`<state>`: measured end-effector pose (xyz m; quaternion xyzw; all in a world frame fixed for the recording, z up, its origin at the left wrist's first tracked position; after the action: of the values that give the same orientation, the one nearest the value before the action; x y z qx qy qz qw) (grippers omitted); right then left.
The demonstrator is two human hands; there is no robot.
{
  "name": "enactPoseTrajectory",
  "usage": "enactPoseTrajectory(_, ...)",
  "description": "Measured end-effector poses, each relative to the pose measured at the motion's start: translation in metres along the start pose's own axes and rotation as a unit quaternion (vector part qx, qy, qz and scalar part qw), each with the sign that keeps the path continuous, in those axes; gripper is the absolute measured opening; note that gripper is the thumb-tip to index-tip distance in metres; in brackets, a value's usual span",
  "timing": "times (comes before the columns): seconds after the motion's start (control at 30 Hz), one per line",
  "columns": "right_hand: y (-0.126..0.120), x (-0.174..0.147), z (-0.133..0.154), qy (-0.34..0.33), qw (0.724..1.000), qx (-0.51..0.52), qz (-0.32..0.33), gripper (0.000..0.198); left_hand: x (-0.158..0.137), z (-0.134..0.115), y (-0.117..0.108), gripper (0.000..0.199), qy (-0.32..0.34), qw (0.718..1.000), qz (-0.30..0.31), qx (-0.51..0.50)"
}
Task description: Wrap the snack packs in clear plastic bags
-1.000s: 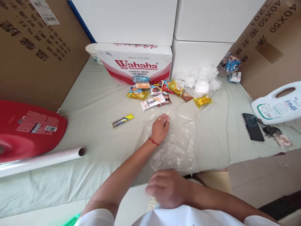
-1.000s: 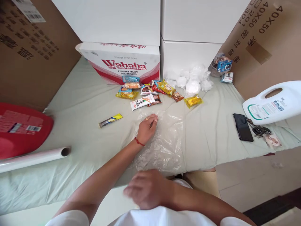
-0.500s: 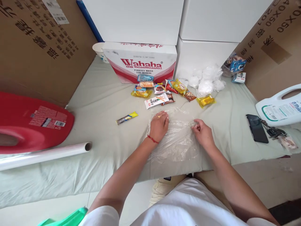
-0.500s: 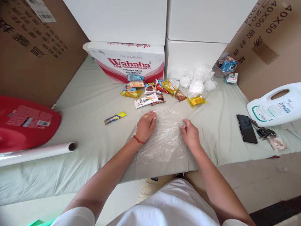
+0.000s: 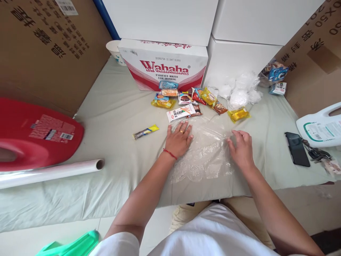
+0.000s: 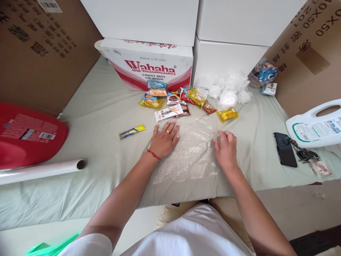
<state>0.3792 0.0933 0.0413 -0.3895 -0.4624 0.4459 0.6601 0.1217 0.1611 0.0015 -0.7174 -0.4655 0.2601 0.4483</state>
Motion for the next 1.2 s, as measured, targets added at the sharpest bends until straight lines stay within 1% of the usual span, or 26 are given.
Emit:
enactPoseTrajectory(0.03,-0.006,-0.008,0.014,-0.044,0.999,-0.025,-0.019,0.051,0.000,0.000,0.000,0.054,0.000,1.000,-0.005,-0.003)
enactPoseTrajectory(0.07,-0.008,-0.019,0.029,-0.095,0.995,-0.039,-0.017,0.055,-0.001,0.000,0.000,0.054,0.000,1.000,-0.011,-0.009)
enactPoseTrajectory(0.13,0.000,-0.047,0.051,-0.191,0.979,-0.055,0.037,0.065,-0.001,-0.001,-0.001,0.053,-0.001,0.999,-0.022,-0.023)
enactPoseTrajectory(0.17,0.006,-0.062,0.054,-0.222,0.970,-0.065,0.070,0.070,-0.002,-0.001,-0.001,0.053,-0.004,0.999,-0.029,-0.030)
enactPoseTrajectory(0.2,0.012,-0.076,0.050,-0.236,0.964,-0.079,0.097,0.073,-0.003,-0.001,-0.002,0.053,-0.009,0.999,-0.035,-0.036)
enactPoseTrajectory(0.23,0.016,-0.088,0.041,-0.233,0.961,-0.096,0.114,0.075,-0.004,0.000,-0.003,0.053,-0.015,0.998,-0.041,-0.040)
enactPoseTrajectory(0.3,0.020,-0.103,0.011,-0.198,0.963,-0.130,0.129,0.074,-0.005,0.000,-0.003,0.054,-0.026,0.997,-0.050,-0.045)
enactPoseTrajectory(0.37,0.015,-0.105,-0.022,-0.153,0.968,-0.147,0.130,0.070,-0.007,0.000,-0.003,0.057,-0.033,0.997,-0.052,-0.046)
enactPoseTrajectory(0.4,0.009,-0.101,-0.035,-0.132,0.973,-0.146,0.123,0.068,-0.007,0.001,-0.002,0.058,-0.036,0.997,-0.052,-0.046)
enactPoseTrajectory(0.47,-0.008,-0.080,-0.047,-0.087,0.984,-0.127,0.086,0.064,-0.007,0.001,-0.001,0.059,-0.038,0.997,-0.051,-0.046)
enactPoseTrajectory(0.5,-0.017,-0.065,-0.045,-0.071,0.989,-0.109,0.062,0.061,-0.007,0.001,0.000,0.059,-0.037,0.997,-0.052,-0.046)
enactPoseTrajectory(0.53,-0.024,-0.046,-0.037,-0.059,0.993,-0.090,0.040,0.056,-0.007,0.001,0.000,0.058,-0.036,0.997,-0.052,-0.046)
enactPoseTrajectory(0.57,-0.028,-0.026,-0.022,-0.063,0.995,-0.067,0.025,0.050,-0.006,0.002,0.000,0.058,-0.036,0.997,-0.053,-0.046)
enactPoseTrajectory(0.6,-0.026,-0.004,-0.002,-0.089,0.995,-0.039,0.029,0.043,-0.006,0.002,0.000,0.058,-0.037,0.997,-0.054,-0.046)
enactPoseTrajectory(0.67,-0.010,0.039,0.051,-0.174,0.982,0.006,0.070,0.035,-0.006,0.002,-0.001,0.057,-0.039,0.997,-0.053,-0.044)
enactPoseTrajectory(0.77,0.025,0.095,0.131,-0.304,0.949,0.015,0.087,0.034,-0.005,0.001,-0.002,0.056,-0.038,0.997,-0.048,-0.037)
enactPoseTrajectory(0.83,0.053,0.120,0.174,-0.376,0.919,-0.016,0.120,0.038,-0.005,0.001,-0.002,0.057,-0.037,0.998,-0.045,-0.032)
enactPoseTrajectory(0.9,0.080,0.136,0.202,-0.419,0.887,-0.083,0.174,0.038,-0.005,0.001,-0.001,0.057,-0.038,0.998,-0.044,-0.029)
enactPoseTrajectory(0.97,0.095,0.148,0.214,-0.427,0.867,-0.139,0.214,0.032,-0.005,0.002,-0.001,0.057,-0.037,0.998,-0.046,-0.029)
enactPoseTrajectory(1.0,0.096,0.154,0.215,-0.420,0.866,-0.150,0.224,0.029,-0.005,0.002,-0.001,0.056,-0.036,0.998,-0.048,-0.031)
enactPoseTrajectory(1.03,0.092,0.160,0.214,-0.407,0.873,-0.147,0.225,0.027,-0.005,0.002,0.000,0.056,-0.034,0.998,-0.050,-0.034)
enactPoseTrajectory(1.07,0.084,0.166,0.210,-0.391,0.885,-0.131,0.215,0.027,-0.006,0.002,0.000,0.056,-0.033,0.997,-0.053,-0.038)
enactPoseTrajectory(1.13,0.059,0.172,0.195,-0.342,0.921,-0.070,0.170,0.028,-0.006,0.003,0.000,0.055,-0.030,0.997,-0.061,-0.048)
enactPoseTrajectory(1.2,0.028,0.167,0.167,-0.270,0.956,0.019,0.111,0.029,-0.007,0.003,0.000,0.055,-0.031,0.996,-0.067,-0.056)
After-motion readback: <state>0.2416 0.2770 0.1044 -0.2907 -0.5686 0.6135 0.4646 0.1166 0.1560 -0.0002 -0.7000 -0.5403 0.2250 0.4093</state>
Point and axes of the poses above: each hand's wrist, its own x-axis towards the middle knuckle, its own y-axis out of the palm, z = x × y, the point moved 7 cm from there along x, towards the middle knuckle, and after that the axes turned 10 degrees about -x, right-handed, at the moved point
